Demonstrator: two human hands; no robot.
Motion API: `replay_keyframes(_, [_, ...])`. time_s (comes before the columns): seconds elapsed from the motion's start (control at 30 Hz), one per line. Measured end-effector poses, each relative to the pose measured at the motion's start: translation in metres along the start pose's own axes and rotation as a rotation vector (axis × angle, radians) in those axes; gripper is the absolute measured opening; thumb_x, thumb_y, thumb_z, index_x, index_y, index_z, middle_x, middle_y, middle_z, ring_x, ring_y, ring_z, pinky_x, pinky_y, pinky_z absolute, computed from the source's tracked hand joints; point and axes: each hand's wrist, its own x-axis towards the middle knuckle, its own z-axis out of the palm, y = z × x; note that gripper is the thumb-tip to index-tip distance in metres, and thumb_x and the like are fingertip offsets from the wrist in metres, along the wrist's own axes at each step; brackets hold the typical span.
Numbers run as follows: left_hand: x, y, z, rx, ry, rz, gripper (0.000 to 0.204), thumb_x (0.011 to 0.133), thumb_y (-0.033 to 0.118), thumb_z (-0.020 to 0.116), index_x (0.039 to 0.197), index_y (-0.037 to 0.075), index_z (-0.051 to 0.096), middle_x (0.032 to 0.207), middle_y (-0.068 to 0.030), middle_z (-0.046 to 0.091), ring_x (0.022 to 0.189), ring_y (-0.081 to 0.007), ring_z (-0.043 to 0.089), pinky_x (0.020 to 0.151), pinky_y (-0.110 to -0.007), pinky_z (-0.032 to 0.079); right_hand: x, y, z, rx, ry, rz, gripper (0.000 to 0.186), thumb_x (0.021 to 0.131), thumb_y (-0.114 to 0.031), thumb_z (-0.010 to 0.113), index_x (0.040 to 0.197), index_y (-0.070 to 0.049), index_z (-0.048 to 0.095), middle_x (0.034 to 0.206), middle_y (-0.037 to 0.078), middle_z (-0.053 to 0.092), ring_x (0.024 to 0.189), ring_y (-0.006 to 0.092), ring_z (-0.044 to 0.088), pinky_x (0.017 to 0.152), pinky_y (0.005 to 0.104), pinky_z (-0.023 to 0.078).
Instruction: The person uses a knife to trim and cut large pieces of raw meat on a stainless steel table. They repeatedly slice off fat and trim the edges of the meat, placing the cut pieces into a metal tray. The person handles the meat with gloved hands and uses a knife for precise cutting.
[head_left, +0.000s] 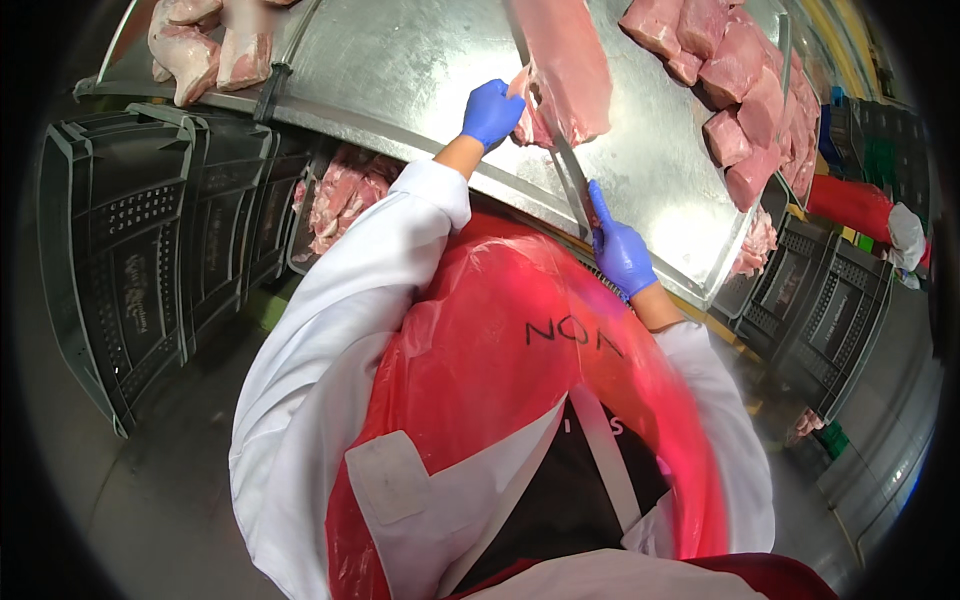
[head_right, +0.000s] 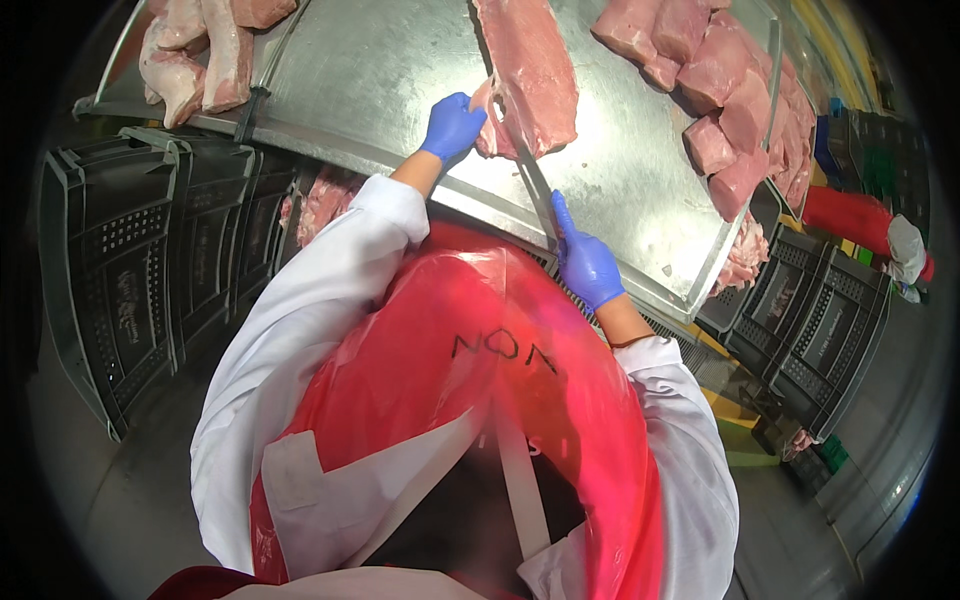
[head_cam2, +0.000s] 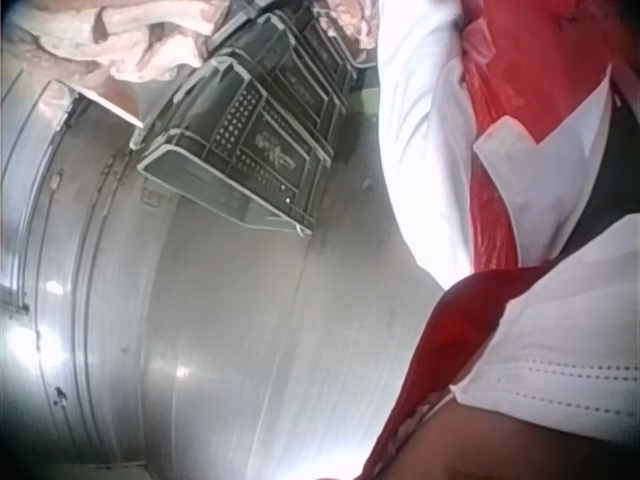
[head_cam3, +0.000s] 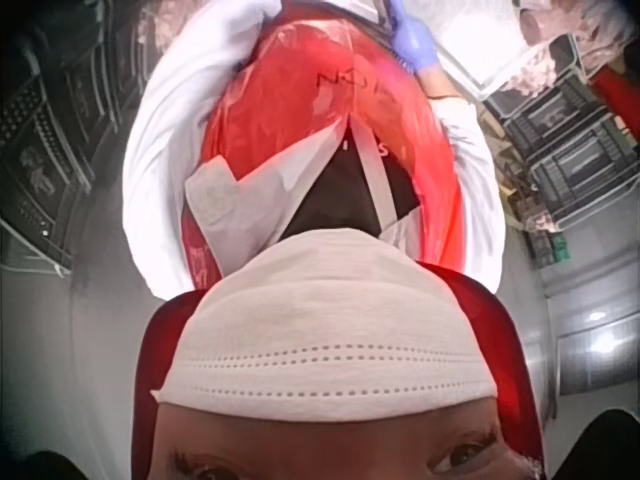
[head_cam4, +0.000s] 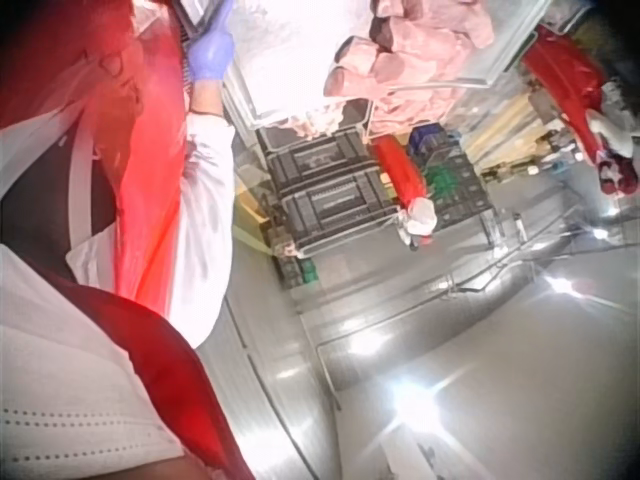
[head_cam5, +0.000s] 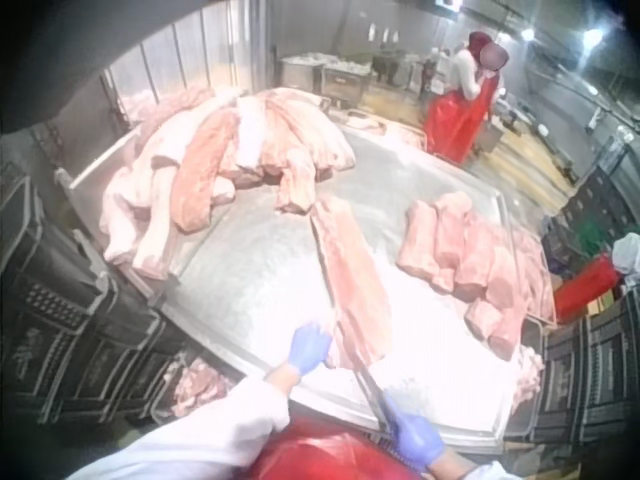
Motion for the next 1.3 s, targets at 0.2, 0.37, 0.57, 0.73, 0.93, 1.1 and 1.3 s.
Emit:
replay_keyframes(0.2, [-0.004, -0.016, 0.004, -0.186, -0.018, 0.084, 0.022, 0.085, 0.018, 0.068, 0.086, -0.003, 0.063, 0.077, -0.0171, 0.065, 0.068, -0.0212, 0.062, 0.068, -0.037, 0.051, 0.127, -0.055, -0.029, 0.037, 0.234, -0.099, 0.075, 0.093, -0.013, 0.051, 0.160, -0.028, 0.021, 0.099, 0.030, 0.069, 0.088, 0.0494, 0.067, 0.080, 0.0562, 0.052])
replay_keyframes(0.37, [-0.007, -0.028, -0.017, -0.312, 0.048, 0.039, 0.014, 0.088, 0.012, 0.067, 0.085, -0.001, 0.062, 0.069, -0.0034, 0.059, 0.066, -0.0107, 0.054, 0.062, -0.031, 0.049, 0.072, -0.014, 0.019, -0.052, -0.015, -0.047, 0.089, 0.089, -0.009, 0.054, 0.162, -0.030, 0.007, 0.090, 0.029, 0.069, 0.082, 0.0473, 0.068, 0.077, 0.0567, 0.052])
replay_keyframes(0.57, [-0.069, 0.036, -0.051, -0.351, 0.001, 0.352, 0.012, 0.090, 0.011, 0.070, 0.090, 0.002, 0.062, 0.075, 0.0024, 0.057, 0.069, -0.0046, 0.049, 0.060, -0.025, 0.044, 0.090, -0.019, 0.008, 0.088, -0.014, -0.174, 0.084, 0.091, -0.011, 0.056, 0.162, -0.029, 0.014, 0.090, 0.029, 0.068, 0.079, 0.0471, 0.066, 0.076, 0.0557, 0.051])
replay_keyframes(0.73, [-0.115, 0.017, -0.177, -0.296, 0.125, 0.295, 0.007, 0.093, 0.006, 0.067, 0.096, 0.001, 0.062, 0.085, 0.0034, 0.058, 0.077, -0.0056, 0.051, 0.064, -0.024, 0.043, 0.046, -0.019, -0.015, 0.402, -0.096, -0.217, 0.080, 0.094, -0.016, 0.056, 0.162, -0.030, 0.016, 0.094, 0.032, 0.067, 0.087, 0.0480, 0.067, 0.085, 0.0486, 0.053])
replay_keyframes(0.93, [-0.105, -0.106, -0.307, 1.030, -0.144, 0.241, 0.051, 0.087, 0.022, 0.072, 0.125, -0.006, 0.055, 0.120, -0.0264, 0.062, 0.116, -0.0360, 0.060, 0.101, -0.043, 0.048, 0.021, 0.028, -0.038, 0.888, 0.216, 0.219, 0.080, 0.094, -0.010, 0.059, 0.163, -0.026, 0.020, 0.105, 0.015, 0.072, 0.075, 0.0197, 0.067, 0.071, 0.0353, 0.055])
replay_keyframes(1.1, [0.072, 0.037, -0.184, 1.048, -0.352, 0.765, 0.067, 0.084, 0.018, 0.070, 0.144, 0.002, 0.044, 0.139, -0.0265, 0.052, 0.130, -0.0432, 0.049, 0.111, -0.047, 0.040, 0.057, 0.052, -0.027, 1.167, 0.585, 0.141, 0.087, 0.095, 0.001, 0.054, 0.164, -0.023, 0.006, 0.075, 0.000, 0.055, 0.053, 0.0081, 0.046, 0.046, 0.0232, 0.043])
replay_keyframes(1.3, [0.237, 0.136, -0.062, 1.293, -0.642, 1.223, 0.118, 0.056, 0.015, 0.090, 0.156, 0.014, 0.028, 0.158, -0.0152, 0.034, 0.143, -0.0347, 0.038, 0.115, -0.046, 0.036, 0.042, 0.025, -0.022, 1.111, 0.614, 0.198, 0.089, 0.093, 0.002, 0.055, 0.164, -0.023, 0.009, 0.079, 0.000, 0.057, 0.056, 0.0071, 0.046, 0.049, 0.0243, 0.043])
